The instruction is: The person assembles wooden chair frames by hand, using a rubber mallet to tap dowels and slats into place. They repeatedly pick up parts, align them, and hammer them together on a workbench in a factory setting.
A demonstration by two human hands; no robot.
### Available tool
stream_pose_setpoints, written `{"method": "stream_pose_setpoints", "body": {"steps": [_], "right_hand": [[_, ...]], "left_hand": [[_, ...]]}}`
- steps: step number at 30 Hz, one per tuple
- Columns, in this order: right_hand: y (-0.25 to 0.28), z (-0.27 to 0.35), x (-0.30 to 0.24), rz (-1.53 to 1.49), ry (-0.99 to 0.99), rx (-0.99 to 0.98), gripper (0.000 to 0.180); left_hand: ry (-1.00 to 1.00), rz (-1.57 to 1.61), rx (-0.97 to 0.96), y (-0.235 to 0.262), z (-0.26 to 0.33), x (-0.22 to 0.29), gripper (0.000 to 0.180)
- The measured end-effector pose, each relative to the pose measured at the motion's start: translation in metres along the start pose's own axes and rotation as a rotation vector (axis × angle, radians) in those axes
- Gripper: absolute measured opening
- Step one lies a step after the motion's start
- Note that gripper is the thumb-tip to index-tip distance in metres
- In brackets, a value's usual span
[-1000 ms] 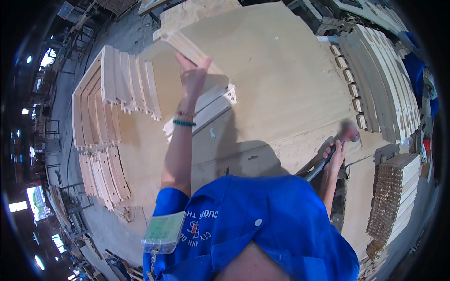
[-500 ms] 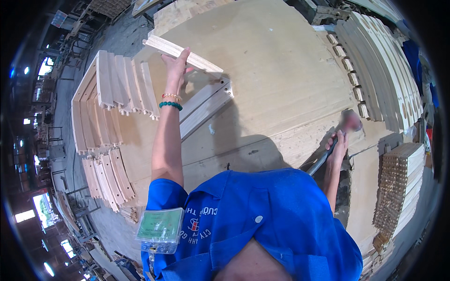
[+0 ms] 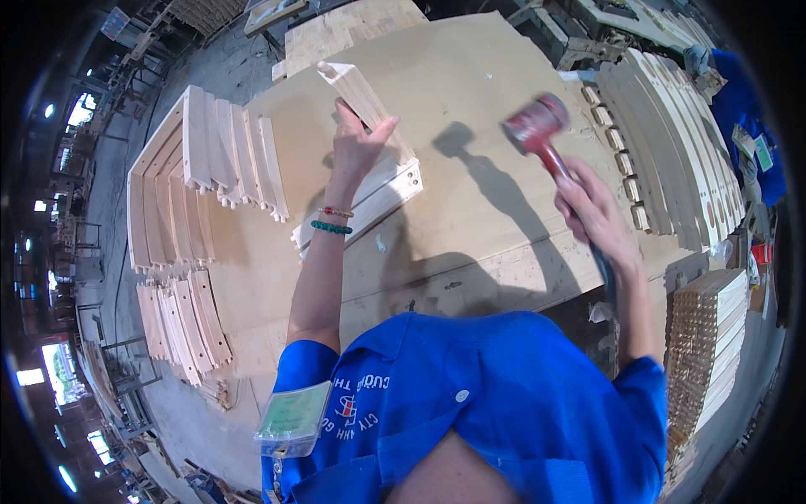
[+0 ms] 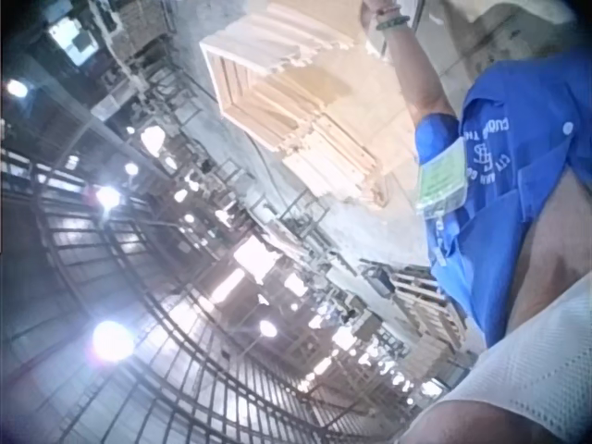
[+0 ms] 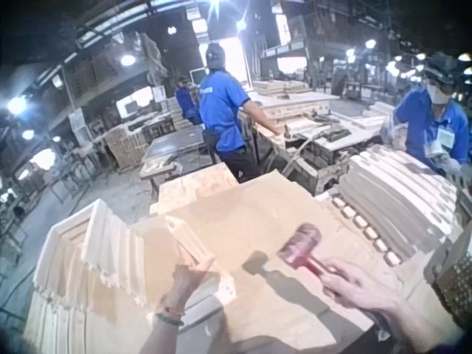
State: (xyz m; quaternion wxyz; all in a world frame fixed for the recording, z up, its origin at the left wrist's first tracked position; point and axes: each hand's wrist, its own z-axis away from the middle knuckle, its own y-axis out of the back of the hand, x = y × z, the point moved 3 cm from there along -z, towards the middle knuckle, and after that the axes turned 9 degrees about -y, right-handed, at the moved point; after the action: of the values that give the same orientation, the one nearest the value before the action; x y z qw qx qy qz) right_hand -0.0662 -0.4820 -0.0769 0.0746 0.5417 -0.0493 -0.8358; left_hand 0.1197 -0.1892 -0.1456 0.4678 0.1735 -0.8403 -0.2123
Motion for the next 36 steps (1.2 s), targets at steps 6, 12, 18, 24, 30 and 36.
{"method": "stream_pose_setpoints", "body": {"steps": [6,12,18,24,30,36], "right_hand": [[-0.021,-0.008,-0.183,0.266,0.615,0.175,0.04],[-0.062,-0.048,-0.212,0.279,0.638,0.164,0.047],[-0.081,-0.07,-0.172,0.38,0.128,-0.262,0.054],[-0.078,-0.016,-0.245,0.274,0.655,-0.007,0.034],[-0.107,-0.087,-0.115,0.153,0.034,-0.397,0.05],[-0.101,-0.136,-0.07,-0.156,-0.052,-0.325,0.057]], "left_hand": [[0.011,-0.006,-0.024,0.006,0.004,0.005,0.058],[-0.04,0.056,-0.022,-0.004,0.008,0.009,0.06],[-0.051,-0.056,-0.057,-0.005,0.016,0.01,0.058],[0.067,-0.075,-0.083,0.002,0.017,0.007,0.061],[-0.018,-0.126,-0.012,0.0,0.025,0.001,0.062],[-0.292,-0.208,-0.064,-0.024,0.018,-0.003,0.078]]}}
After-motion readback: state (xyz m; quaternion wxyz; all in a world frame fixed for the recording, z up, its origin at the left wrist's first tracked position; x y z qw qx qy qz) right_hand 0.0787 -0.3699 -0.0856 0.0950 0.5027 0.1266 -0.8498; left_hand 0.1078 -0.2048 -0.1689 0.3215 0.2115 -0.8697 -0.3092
